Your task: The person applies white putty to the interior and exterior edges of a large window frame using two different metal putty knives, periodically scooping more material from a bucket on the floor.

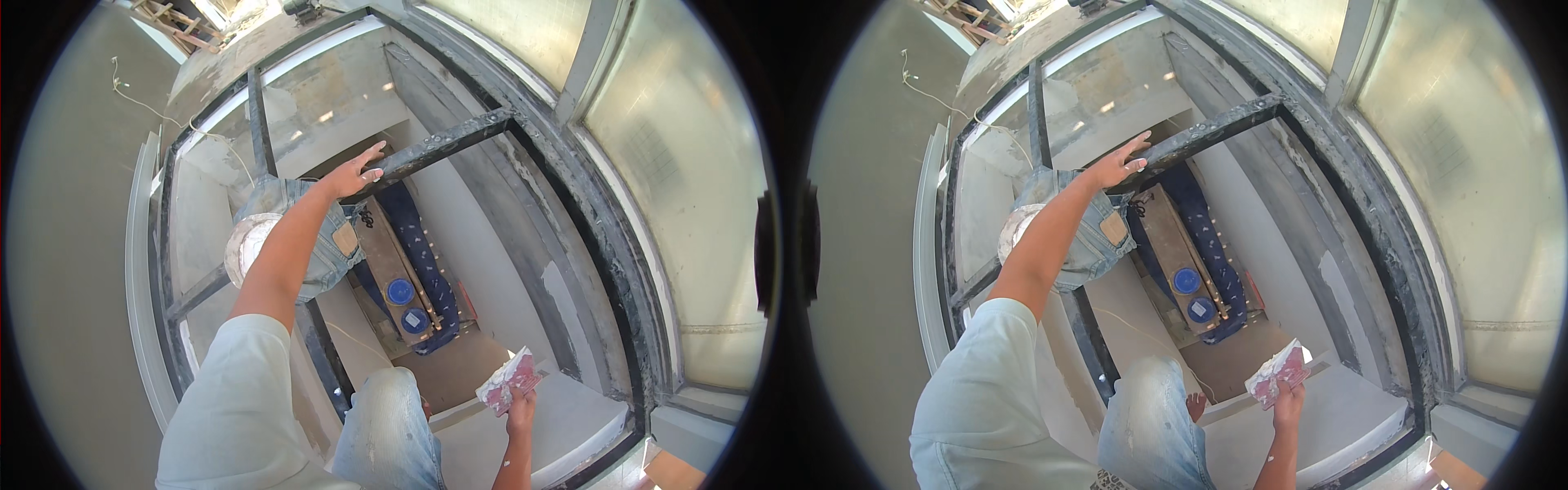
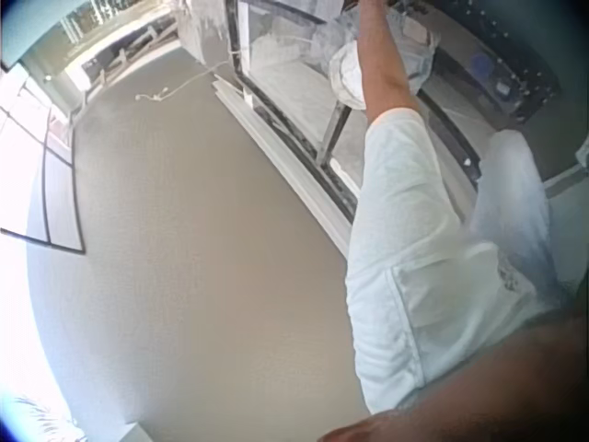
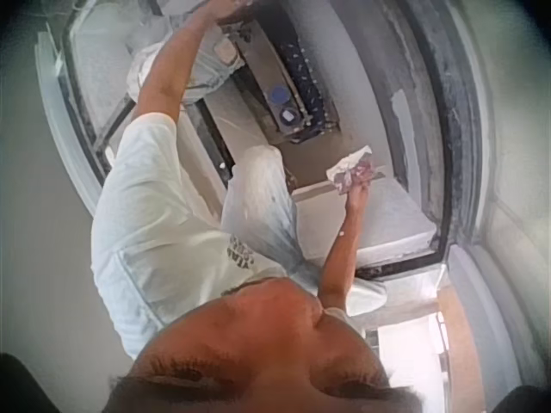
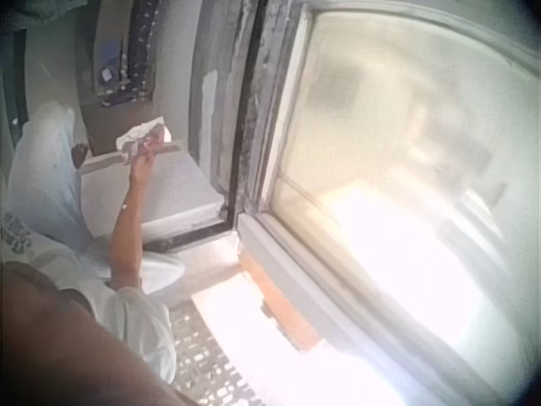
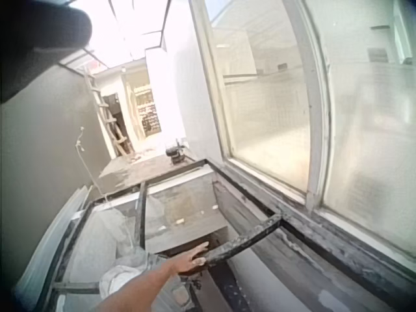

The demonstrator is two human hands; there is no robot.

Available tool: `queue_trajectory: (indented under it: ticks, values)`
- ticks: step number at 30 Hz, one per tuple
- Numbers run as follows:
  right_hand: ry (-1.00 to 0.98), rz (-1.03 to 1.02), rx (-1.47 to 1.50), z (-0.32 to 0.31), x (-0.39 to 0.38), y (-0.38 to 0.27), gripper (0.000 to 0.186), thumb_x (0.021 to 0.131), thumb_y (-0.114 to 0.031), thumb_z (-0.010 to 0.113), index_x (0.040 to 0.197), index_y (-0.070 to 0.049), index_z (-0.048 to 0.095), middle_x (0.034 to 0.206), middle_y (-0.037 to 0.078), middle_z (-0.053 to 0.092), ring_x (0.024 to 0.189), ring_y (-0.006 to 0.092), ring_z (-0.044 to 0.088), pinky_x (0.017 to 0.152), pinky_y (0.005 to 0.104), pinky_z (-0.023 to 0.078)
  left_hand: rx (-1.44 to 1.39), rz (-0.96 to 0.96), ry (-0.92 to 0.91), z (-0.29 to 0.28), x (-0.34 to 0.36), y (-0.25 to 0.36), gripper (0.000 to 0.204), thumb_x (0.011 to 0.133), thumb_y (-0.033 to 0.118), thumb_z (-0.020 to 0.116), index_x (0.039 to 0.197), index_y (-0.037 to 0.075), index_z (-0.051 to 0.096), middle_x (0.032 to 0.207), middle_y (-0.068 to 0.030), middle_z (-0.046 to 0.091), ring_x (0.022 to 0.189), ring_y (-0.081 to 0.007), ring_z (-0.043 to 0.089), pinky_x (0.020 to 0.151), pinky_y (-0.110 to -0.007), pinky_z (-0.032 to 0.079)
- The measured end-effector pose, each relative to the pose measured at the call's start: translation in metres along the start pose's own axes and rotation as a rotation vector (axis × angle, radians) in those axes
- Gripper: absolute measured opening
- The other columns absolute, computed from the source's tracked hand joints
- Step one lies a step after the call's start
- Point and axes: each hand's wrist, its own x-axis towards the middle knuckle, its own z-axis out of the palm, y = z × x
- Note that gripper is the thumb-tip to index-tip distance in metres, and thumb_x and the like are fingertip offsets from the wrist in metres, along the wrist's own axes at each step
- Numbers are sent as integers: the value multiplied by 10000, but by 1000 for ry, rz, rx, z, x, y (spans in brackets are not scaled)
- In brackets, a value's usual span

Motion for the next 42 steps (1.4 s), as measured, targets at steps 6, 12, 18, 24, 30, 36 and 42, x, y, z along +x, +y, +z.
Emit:
queue_trajectory:
  ticks: [6, 12, 18, 24, 30, 36, 42]
  values:
    - [-2, 14, -8, -39, -16, 6, 391, 919, -71, 590, 1286, 63, 586, 1182, 128, 661, 1034, 234, 658, 915, 377, 534, 208, -126, -276, -23, -12, 5, 831, 1031, 392, 598, 1678, 228, 102, 1663, -182, 340, 1534, -344, 327, 1247, -452, 264]
    - [91, 65, 149, -44, -23, -5, 339, 929, -91, 592, 1233, 54, 630, 1171, 113, 672, 1036, 212, 628, 927, 353, 491, 586, -165, -199, -9, -17, 29, 1044, 878, 237, 777, 1633, -9, 98, 1639, -249, 326, 1385, -419, 506, 1137, -455, 451]
    - [61, 24, 113, -51, -12, 6, 337, 944, -91, 583, 1242, 61, 627, 1176, 116, 673, 1054, 213, 624, 939, 355, 486, 791, -371, -2, 33, 6, 39, 908, 930, 441, 728, 1566, -38, 292, 1481, -294, 506, 1127, -421, 683, 967, -453, 569]
    - [58, -17, 21, -42, -26, 0, 311, 947, -81, 566, 1205, 69, 650, 1145, 122, 690, 1051, 218, 626, 958, 362, 473, -313, -376, 281, -23, -1, 55, 648, 1067, 450, 527, 1492, -27, 417, 1333, -266, 626, 1061, -314, 725, 821, -390, 608]
    - [21, -19, -23, -41, -30, -2, 322, 949, -76, 559, 1219, 77, 646, 1156, 127, 691, 1058, 224, 624, 964, 366, 469, -103, -493, 620, -37, -45, 62, 544, 1060, 465, 541, 942, -31, 731, 883, -221, 752, 981, -246, 746, 676, -368, 596]
    - [44, -67, 39, -50, -29, -1, 338, 955, -85, 566, 1242, 78, 638, 1196, 130, 677, 1099, 223, 611, 991, 365, 460, 298, -686, 717, -23, -55, 80, 800, 899, 777, 552, 782, 13, 757, 945, -228, 746, 968, -422, 702, 839, -547, 522]
    - [78, -40, 50, -55, -30, 7, 341, 948, -90, 569, 1246, 65, 624, 1184, 125, 667, 1080, 224, 625, 969, 367, 480, 315, -752, 648, -27, -53, 62, 965, 822, 927, 438, 1125, 72, 765, 1195, -207, 721, 1093, -402, 684, 946, -528, 503]
